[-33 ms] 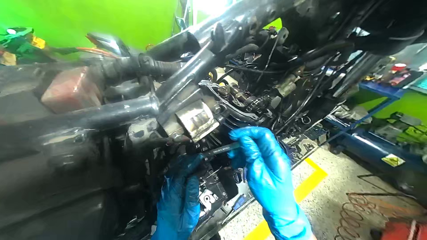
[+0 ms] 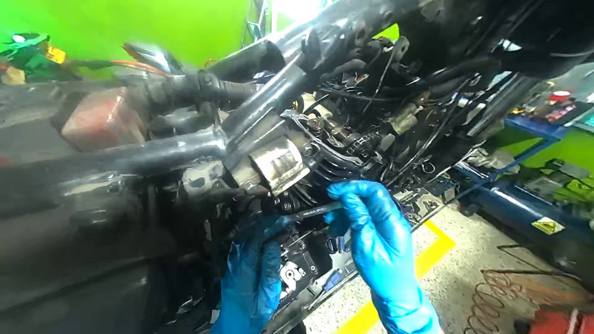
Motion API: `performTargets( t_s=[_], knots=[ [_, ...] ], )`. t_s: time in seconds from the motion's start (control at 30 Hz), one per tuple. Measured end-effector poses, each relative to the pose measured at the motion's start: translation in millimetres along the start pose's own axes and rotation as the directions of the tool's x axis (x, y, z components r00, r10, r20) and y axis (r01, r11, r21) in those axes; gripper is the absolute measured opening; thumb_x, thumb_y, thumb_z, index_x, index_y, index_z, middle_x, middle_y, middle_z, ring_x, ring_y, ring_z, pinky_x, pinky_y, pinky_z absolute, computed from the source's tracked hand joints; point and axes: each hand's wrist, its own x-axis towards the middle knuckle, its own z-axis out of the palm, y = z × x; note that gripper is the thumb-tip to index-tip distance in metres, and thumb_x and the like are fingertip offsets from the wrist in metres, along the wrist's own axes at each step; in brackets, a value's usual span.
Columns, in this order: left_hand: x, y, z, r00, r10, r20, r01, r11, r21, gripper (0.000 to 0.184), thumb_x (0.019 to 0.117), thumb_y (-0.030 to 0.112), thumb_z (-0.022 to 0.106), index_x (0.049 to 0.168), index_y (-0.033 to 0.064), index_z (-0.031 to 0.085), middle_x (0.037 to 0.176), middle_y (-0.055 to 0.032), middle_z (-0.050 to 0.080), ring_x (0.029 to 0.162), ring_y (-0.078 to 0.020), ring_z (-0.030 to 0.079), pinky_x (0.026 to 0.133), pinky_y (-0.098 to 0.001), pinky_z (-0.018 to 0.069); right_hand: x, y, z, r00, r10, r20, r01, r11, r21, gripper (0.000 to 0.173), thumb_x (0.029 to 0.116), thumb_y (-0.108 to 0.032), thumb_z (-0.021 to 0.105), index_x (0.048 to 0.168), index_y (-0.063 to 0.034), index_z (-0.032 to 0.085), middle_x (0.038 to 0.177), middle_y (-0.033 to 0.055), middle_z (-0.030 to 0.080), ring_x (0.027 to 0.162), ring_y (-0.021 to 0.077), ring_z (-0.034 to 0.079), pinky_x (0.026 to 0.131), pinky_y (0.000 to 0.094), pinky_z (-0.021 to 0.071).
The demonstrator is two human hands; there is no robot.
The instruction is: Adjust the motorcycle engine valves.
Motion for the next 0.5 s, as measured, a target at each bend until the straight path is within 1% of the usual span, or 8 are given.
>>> performTargets(
  t_s=[0.07, 0.13, 0.2, 0.23, 0.3, 0.37, 0.43, 0.5],
  knots=[
    [-1.7, 1.6, 1.3, 1.000, -0.008, -0.008, 0.008, 0.999, 0.049, 0.038, 0.1098, 0.037, 0.040, 0.119, 0.0158, 0.070, 0.119, -0.0016, 0.073, 0.124, -0.0154, 0.063, 0.110, -0.0377, 0.0495, -25.6, 5.8, -8.6, 1.000, 0.022, 0.021, -0.023, 0.999, 0.035, 0.021, 0.1099, -0.022, 0.045, 0.116, -0.0148, 0.064, 0.090, -0.0004, 0.072, 0.070, 0.0110, 0.070, 0.059, 0.0272, 0.0628],
    [-1.4, 3.3, 2.1, 1.000, -0.015, -0.011, 0.016, 0.994, 0.107, 0.041, 0.1104, 0.040, 0.037, 0.119, 0.0154, 0.069, 0.119, -0.0025, 0.073, 0.126, -0.0148, 0.062, 0.110, -0.0363, 0.0489, -58.5, 4.5, -13.1, 0.993, 0.015, 0.113, -0.017, 1.000, 0.012, 0.019, 0.1094, -0.026, 0.048, 0.112, -0.0169, 0.064, 0.098, -0.0023, 0.073, 0.085, 0.0071, 0.072, 0.074, 0.0258, 0.0633],
    [0.2, 6.7, 3.1, 0.999, -0.035, -0.008, 0.036, 0.988, 0.153, 0.045, 0.1105, 0.041, 0.035, 0.121, 0.0139, 0.069, 0.119, -0.0040, 0.073, 0.127, -0.0148, 0.061, 0.111, -0.0358, 0.0478, -84.8, 4.2, -10.6, 0.974, -0.053, 0.222, 0.064, 0.997, -0.042, 0.014, 0.1064, -0.023, 0.055, 0.111, -0.0154, 0.066, 0.102, 0.0009, 0.072, 0.098, 0.0078, 0.069, 0.088, 0.0250, 0.0573],
    [1.1, 8.1, 3.2, 0.999, -0.048, -0.005, 0.048, 0.986, 0.158, 0.045, 0.1103, 0.040, 0.035, 0.122, 0.0132, 0.070, 0.119, -0.0044, 0.074, 0.126, -0.0147, 0.062, 0.112, -0.0359, 0.0472, -89.6, 6.1, -6.6, 0.964, -0.110, 0.240, 0.131, 0.989, -0.074, 0.014, 0.1054, -0.022, 0.055, 0.112, -0.0152, 0.066, 0.100, 0.0024, 0.070, 0.099, 0.0095, 0.067, 0.091, 0.0248, 0.0536],
    [2.0, 8.8, 2.4, 0.998, -0.065, -0.005, 0.065, 0.987, 0.150, 0.044, 0.1093, 0.039, 0.038, 0.121, 0.0126, 0.071, 0.119, -0.0047, 0.074, 0.127, -0.0153, 0.061, 0.113, -0.0364, 0.0462, -77.2, 12.4, 2.8, 0.963, -0.203, 0.174, 0.223, 0.970, -0.101, 0.015, 0.1050, -0.025, 0.056, 0.112, -0.0167, 0.065, 0.098, 0.0004, 0.070, 0.094, 0.0085, 0.066, 0.087, 0.0241, 0.0541],
    [1.1, 8.4, 3.2, 0.998, -0.056, -0.021, 0.058, 0.985, 0.163, 0.045, 0.1096, 0.040, 0.039, 0.119, 0.0119, 0.072, 0.118, -0.0055, 0.074, 0.126, -0.0154, 0.062, 0.112, -0.0355, 0.0470, -42.6, 11.1, 10.9, 0.975, -0.211, 0.064, 0.217, 0.971, -0.097, 0.016, 0.1042, -0.024, 0.058, 0.116, -0.0165, 0.065, 0.099, -0.0026, 0.072, 0.084, 0.0045, 0.068, 0.073, 0.0223, 0.0590],
    [0.9, 9.4, 3.2, 0.998, -0.060, -0.023, 0.063, 0.983, 0.174, 0.047, 0.1093, 0.042, 0.039, 0.119, 0.0103, 0.072, 0.118, -0.0063, 0.074, 0.126, -0.0155, 0.062, 0.111, -0.0350, 0.0470, -10.0, 2.6, 14.1, 0.992, -0.109, 0.057, 0.115, 0.986, -0.123, 0.020, 0.1027, -0.019, 0.058, 0.119, -0.0134, 0.067, 0.097, -0.0045, 0.073, 0.072, 0.0022, 0.067, 0.059, 0.0219, 0.0590],
    [0.1, 9.2, 3.9, 0.997, -0.072, -0.025, 0.075, 0.984, 0.161, 0.049, 0.1086, 0.042, 0.039, 0.119, 0.0077, 0.072, 0.118, -0.0080, 0.074, 0.125, -0.0163, 0.062, 0.111, -0.0356, 0.0471, 0.7, -3.0, 15.9, 0.994, 0.048, 0.102, -0.032, 0.987, -0.156, 0.023, 0.1044, -0.023, 0.054, 0.119, -0.0162, 0.070, 0.087, -0.0074, 0.071, 0.065, 0.0031, 0.065, 0.055, 0.0246, 0.0571]
  ],
)
